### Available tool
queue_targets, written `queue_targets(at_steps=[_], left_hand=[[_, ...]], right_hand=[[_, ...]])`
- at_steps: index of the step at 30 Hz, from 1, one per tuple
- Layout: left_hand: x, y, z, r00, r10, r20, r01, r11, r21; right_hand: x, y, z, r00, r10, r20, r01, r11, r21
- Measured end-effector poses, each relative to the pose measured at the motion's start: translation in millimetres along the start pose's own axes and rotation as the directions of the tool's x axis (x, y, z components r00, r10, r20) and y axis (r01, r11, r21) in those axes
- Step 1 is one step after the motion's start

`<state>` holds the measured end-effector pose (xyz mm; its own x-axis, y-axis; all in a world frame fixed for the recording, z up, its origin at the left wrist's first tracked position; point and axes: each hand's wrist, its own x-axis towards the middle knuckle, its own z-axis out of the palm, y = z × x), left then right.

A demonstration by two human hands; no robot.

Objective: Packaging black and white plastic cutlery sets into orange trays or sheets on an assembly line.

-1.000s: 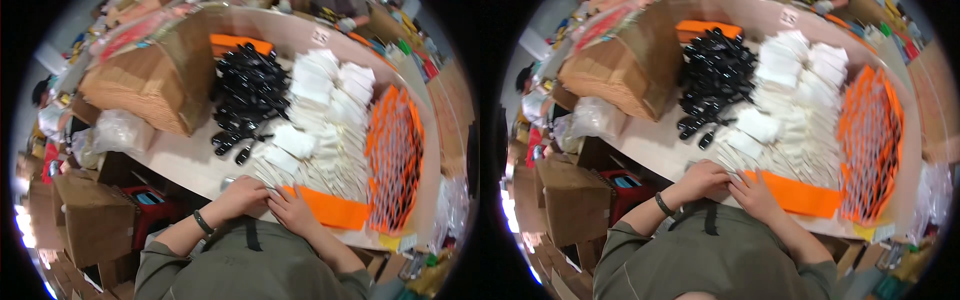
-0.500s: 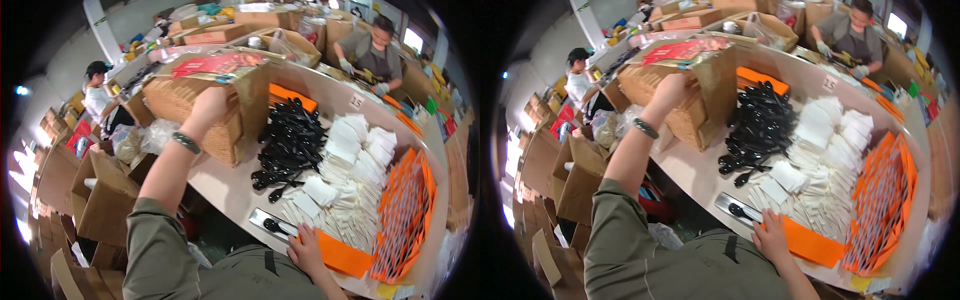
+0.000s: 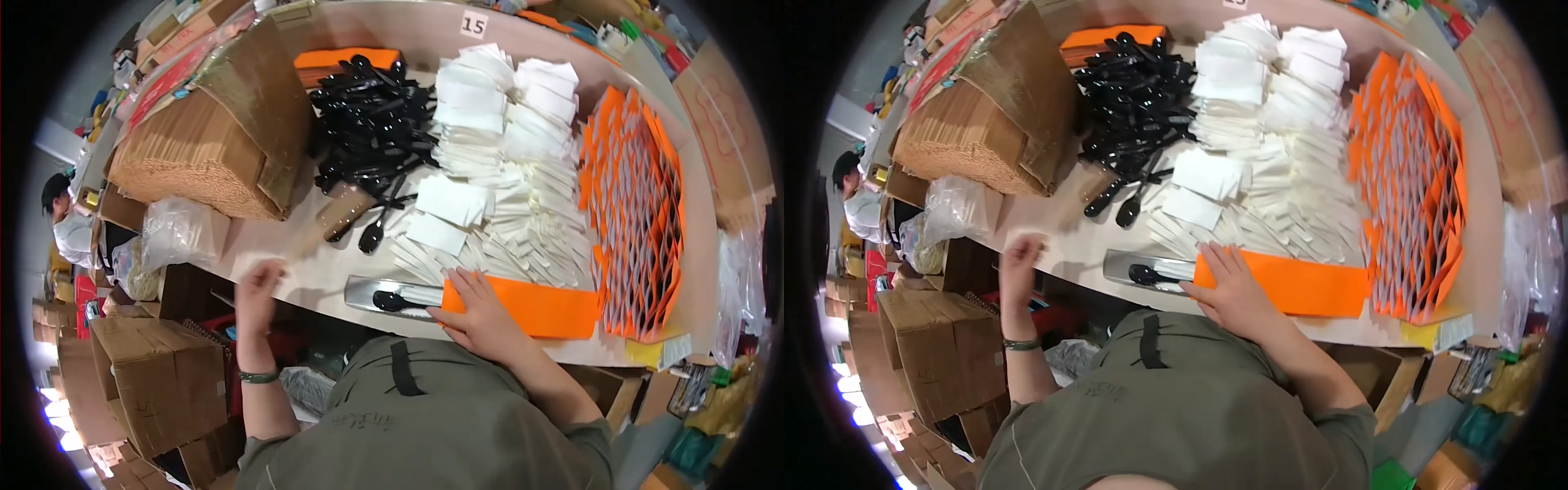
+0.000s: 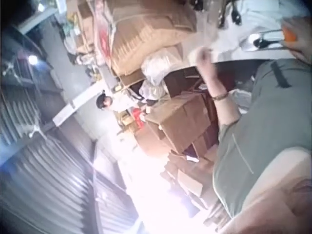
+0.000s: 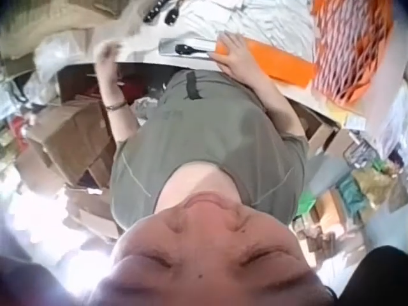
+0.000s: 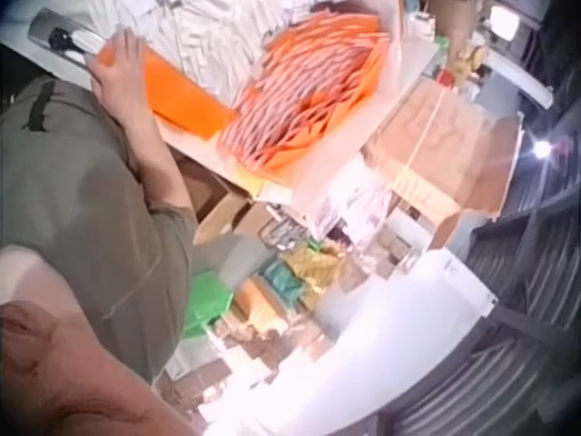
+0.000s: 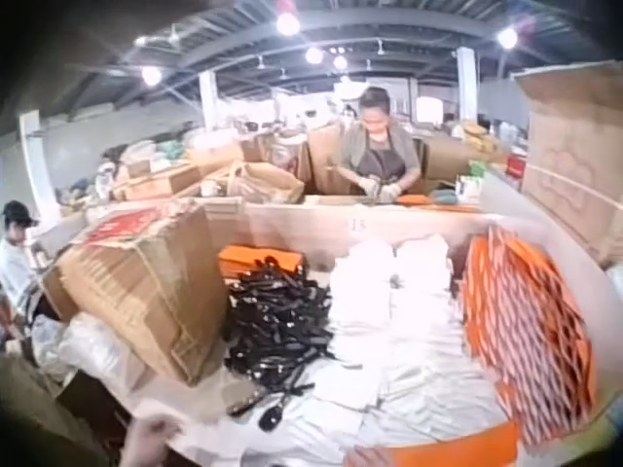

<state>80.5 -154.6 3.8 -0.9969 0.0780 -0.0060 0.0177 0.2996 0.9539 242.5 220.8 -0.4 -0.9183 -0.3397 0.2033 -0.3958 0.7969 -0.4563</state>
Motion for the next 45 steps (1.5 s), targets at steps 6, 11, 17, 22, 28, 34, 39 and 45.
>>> queue_targets(at_steps=[6,11,17,22,28,34,39,45], left_hand=[[-0.1,34.9,54.3,0.815,-0.141,0.563,-0.139,0.894,0.426],[-25.4,42.1,122.7,0.798,0.032,0.602,-0.259,0.92,0.295],[-37.4,43.2,152.0,0.949,0.097,0.298,-0.273,0.723,0.635],[-58.3,56.9,189.4,0.654,-0.091,0.751,0.127,0.992,0.01],[-56.1,92.2,137.1,0.554,0.563,0.614,-0.826,0.283,0.487],[-17.3,94.0,146.8,0.558,0.691,0.459,-0.814,0.349,0.465],[-25.3,76.5,148.5,0.763,0.002,0.646,-0.191,0.956,0.222],[-80.5,55.8,200.2,0.444,0.348,0.826,-0.348,0.916,-0.2]], right_hand=[[-11.0,-3.2,1.2,1.0,0.0,-0.004,0.0,0.996,-0.086],[-4.9,-14.6,14.1,0.997,-0.03,-0.073,0.029,0.999,-0.015],[3.9,-17.8,6.5,0.991,0.134,-0.024,-0.136,0.986,-0.092],[-1.9,-10.8,10.1,0.983,0.122,-0.137,-0.13,0.99,-0.048],[1.5,-17.7,18.8,0.973,0.003,-0.23,0.022,0.994,0.104],[28.5,-4.7,-124.5,0.905,-0.312,-0.29,0.226,0.929,-0.294],[-37.4,88.6,-271.2,0.957,0.079,-0.279,-0.185,0.907,-0.379],[-50.4,36.8,-67.8,0.985,0.123,0.118,-0.132,0.989,0.07]])
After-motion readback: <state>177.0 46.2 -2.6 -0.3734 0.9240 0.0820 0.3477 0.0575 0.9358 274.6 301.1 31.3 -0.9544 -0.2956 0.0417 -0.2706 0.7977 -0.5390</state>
